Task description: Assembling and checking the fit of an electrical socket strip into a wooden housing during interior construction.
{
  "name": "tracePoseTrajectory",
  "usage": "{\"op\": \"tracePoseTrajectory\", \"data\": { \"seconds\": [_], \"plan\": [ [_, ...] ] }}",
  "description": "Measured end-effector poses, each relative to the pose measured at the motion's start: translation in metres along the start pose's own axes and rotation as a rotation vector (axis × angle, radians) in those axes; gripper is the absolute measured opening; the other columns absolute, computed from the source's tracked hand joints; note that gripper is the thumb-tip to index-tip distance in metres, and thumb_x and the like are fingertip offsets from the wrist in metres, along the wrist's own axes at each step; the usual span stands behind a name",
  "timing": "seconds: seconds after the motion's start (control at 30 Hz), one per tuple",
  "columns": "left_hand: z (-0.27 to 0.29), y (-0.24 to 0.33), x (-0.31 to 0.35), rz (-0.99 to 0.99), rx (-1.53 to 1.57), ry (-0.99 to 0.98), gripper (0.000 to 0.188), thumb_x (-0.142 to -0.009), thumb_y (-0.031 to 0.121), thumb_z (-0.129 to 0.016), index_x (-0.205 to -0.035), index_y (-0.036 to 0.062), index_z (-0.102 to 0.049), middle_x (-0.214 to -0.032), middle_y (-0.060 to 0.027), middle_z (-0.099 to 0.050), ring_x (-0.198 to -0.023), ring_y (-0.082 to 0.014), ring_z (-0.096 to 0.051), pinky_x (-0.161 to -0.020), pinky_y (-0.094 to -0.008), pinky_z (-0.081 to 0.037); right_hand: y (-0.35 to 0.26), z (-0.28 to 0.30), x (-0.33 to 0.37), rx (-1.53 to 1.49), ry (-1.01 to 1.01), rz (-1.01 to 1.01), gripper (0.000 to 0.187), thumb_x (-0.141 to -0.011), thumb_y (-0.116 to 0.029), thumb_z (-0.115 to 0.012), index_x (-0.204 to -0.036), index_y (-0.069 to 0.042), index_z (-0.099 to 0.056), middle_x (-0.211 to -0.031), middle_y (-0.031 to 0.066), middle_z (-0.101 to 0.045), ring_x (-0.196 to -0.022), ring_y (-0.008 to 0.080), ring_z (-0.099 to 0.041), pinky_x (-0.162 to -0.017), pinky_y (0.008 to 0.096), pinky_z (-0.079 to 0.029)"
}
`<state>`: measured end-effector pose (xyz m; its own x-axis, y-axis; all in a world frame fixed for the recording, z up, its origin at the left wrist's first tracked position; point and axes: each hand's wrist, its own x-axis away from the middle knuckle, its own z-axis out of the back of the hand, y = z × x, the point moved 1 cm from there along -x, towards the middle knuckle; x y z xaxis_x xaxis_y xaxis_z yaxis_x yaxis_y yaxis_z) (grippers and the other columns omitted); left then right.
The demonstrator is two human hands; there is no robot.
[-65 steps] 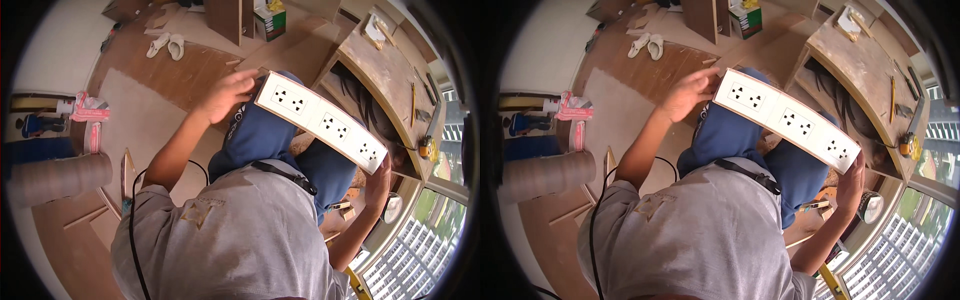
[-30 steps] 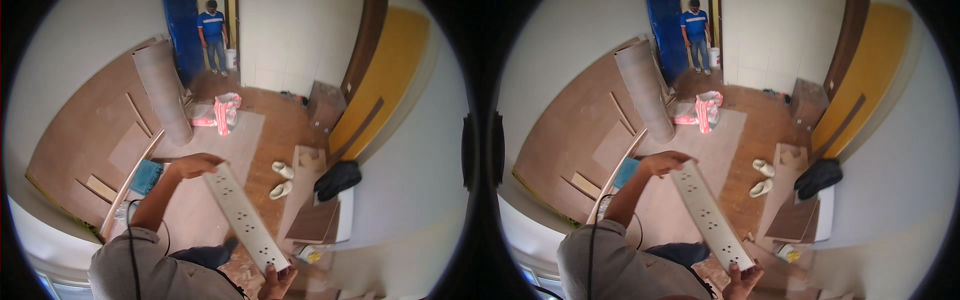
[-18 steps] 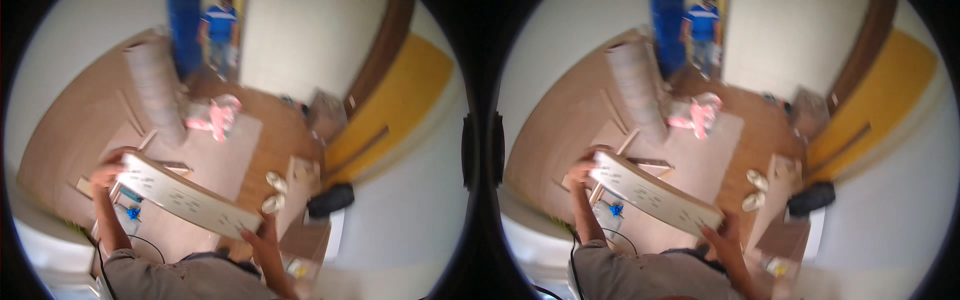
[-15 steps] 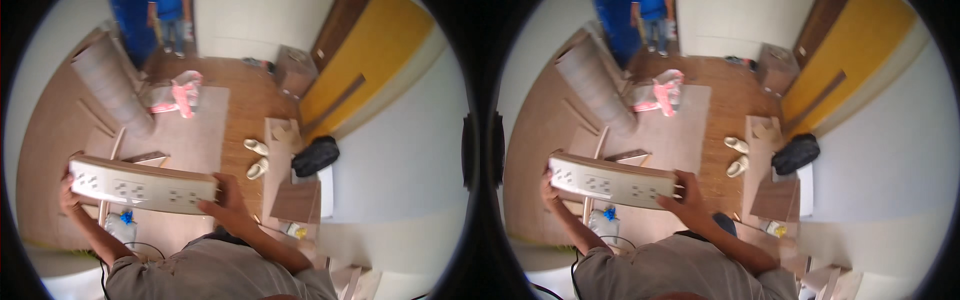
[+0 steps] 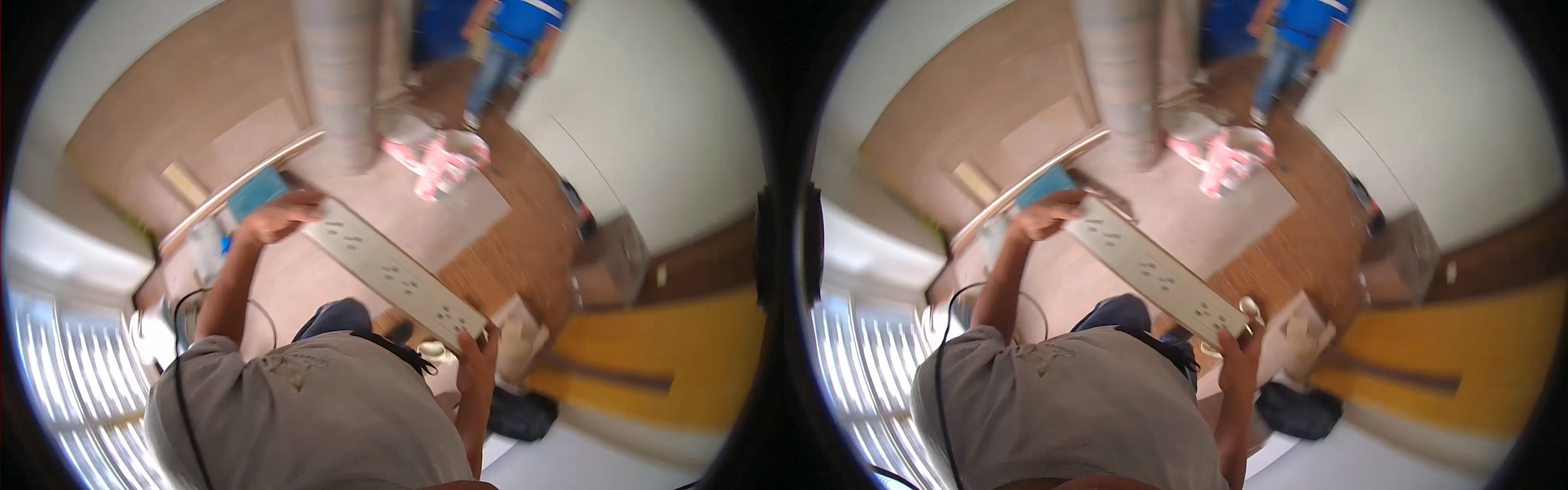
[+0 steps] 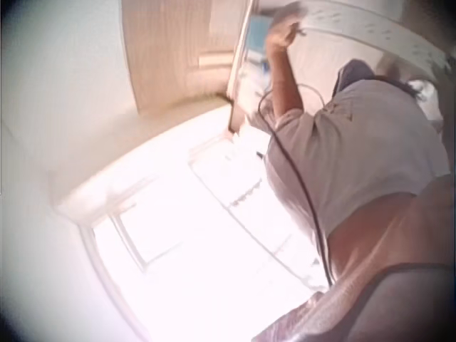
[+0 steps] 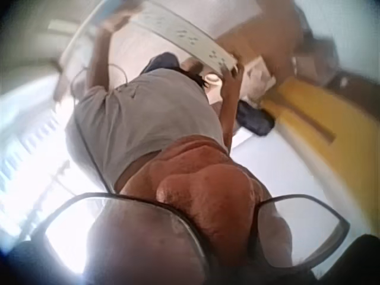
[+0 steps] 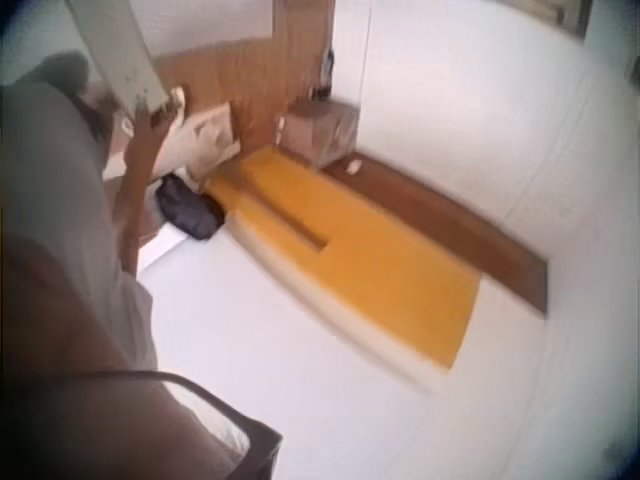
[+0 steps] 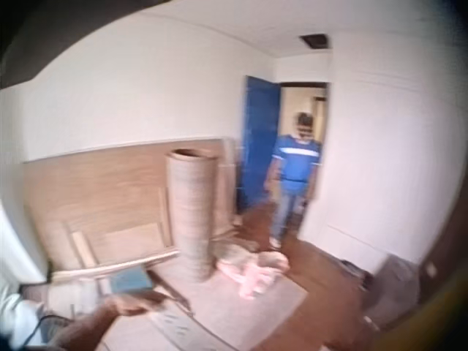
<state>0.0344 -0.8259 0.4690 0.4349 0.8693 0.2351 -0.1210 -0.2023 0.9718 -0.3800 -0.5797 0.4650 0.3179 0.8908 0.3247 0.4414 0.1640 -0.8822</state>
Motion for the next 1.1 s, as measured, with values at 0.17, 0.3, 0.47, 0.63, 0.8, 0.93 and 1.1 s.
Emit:
{"op": "tracePoseTrajectory", "data": {
  "seconds": [0.17, 0.3, 0.47, 0.63, 0.8, 0.93, 1.1],
  "plan": [
    [-0.026, 0.046, -0.010, 0.044, 0.392, -0.007, 0.038, -0.086, 0.023, -0.078, -0.113, -0.0013, -0.067, -0.097, -0.0014, -0.067, -0.093, -0.0114, -0.061, -0.088, -0.0242, -0.046, -0.041, -0.003, -0.105, 0.052, -0.196, -0.016, 0.060, -0.086, -0.002, -0.068, -0.138, 0.001, -0.038, -0.127, 0.0199, -0.055, -0.118, 0.0282, -0.057, -0.103, 0.0401, -0.047],
    [0.013, 0.006, -0.039, 0.056, 0.409, 0.100, 0.057, -0.082, 0.029, -0.081, -0.123, -0.0063, -0.062, -0.110, -0.0092, -0.070, -0.103, -0.0182, -0.065, -0.096, -0.0322, -0.048, -0.078, -0.050, -0.164, 0.142, -0.208, -0.055, 0.060, -0.085, -0.001, -0.066, -0.139, 0.000, -0.039, -0.126, 0.0186, -0.055, -0.117, 0.0266, -0.056, -0.103, 0.0383, -0.044],
    [0.012, 0.052, -0.101, 0.081, 0.555, 0.128, 0.055, -0.086, 0.026, -0.076, -0.129, -0.0045, -0.059, -0.111, -0.0102, -0.069, -0.104, -0.0192, -0.064, -0.095, -0.0327, -0.049, -0.068, -0.055, -0.257, 0.135, -0.260, -0.019, 0.059, -0.088, -0.005, -0.064, -0.141, -0.001, -0.038, -0.127, 0.0161, -0.054, -0.111, 0.0284, -0.060, -0.088, 0.0431, -0.056],
    [0.038, 0.046, -0.138, 0.017, 0.602, 0.284, 0.058, -0.085, 0.024, -0.077, -0.129, -0.0075, -0.057, -0.117, -0.0124, -0.067, -0.107, -0.0210, -0.064, -0.098, -0.0332, -0.048, -0.096, -0.104, -0.317, 0.264, -0.272, -0.091, 0.059, -0.090, -0.012, -0.065, -0.141, -0.002, -0.037, -0.126, 0.0161, -0.055, -0.108, 0.0285, -0.061, -0.078, 0.0432, -0.060],
    [0.090, 0.054, -0.167, -0.088, 0.616, 0.447, 0.052, -0.086, 0.024, -0.074, -0.125, -0.0087, -0.061, -0.116, -0.0144, -0.068, -0.107, -0.0234, -0.065, -0.098, -0.0364, -0.049, -0.132, -0.183, -0.406, 0.372, -0.438, -0.064, 0.065, -0.089, -0.022, -0.070, -0.143, -0.002, -0.039, -0.124, 0.0157, -0.059, -0.108, 0.0276, -0.065, -0.077, 0.0414, -0.059],
    [0.120, 0.156, -0.192, -0.236, 0.501, 0.576, 0.052, -0.092, 0.038, -0.068, -0.125, -0.0020, -0.061, -0.119, -0.0116, -0.067, -0.110, -0.0206, -0.062, -0.097, -0.0356, -0.049, -0.177, -0.280, -0.509, 0.199, -0.565, 0.064, 0.053, -0.094, -0.018, -0.061, -0.142, -0.002, -0.045, -0.129, 0.0125, -0.062, -0.110, 0.0228, -0.065, -0.079, 0.0387, -0.058],
    [0.272, 0.253, -0.253, -0.608, 0.085, 0.724, 0.036, -0.101, 0.022, -0.059, -0.129, -0.0012, -0.058, -0.123, -0.0126, -0.066, -0.113, -0.0219, -0.064, -0.102, -0.0342, -0.051, -0.288, -0.480, -0.634, 0.185, -0.837, 0.116, 0.059, -0.089, -0.030, -0.074, -0.136, -0.003, -0.050, -0.116, 0.0121, -0.066, -0.093, 0.0215, -0.066, -0.057, 0.0336, -0.052]
  ]
}}
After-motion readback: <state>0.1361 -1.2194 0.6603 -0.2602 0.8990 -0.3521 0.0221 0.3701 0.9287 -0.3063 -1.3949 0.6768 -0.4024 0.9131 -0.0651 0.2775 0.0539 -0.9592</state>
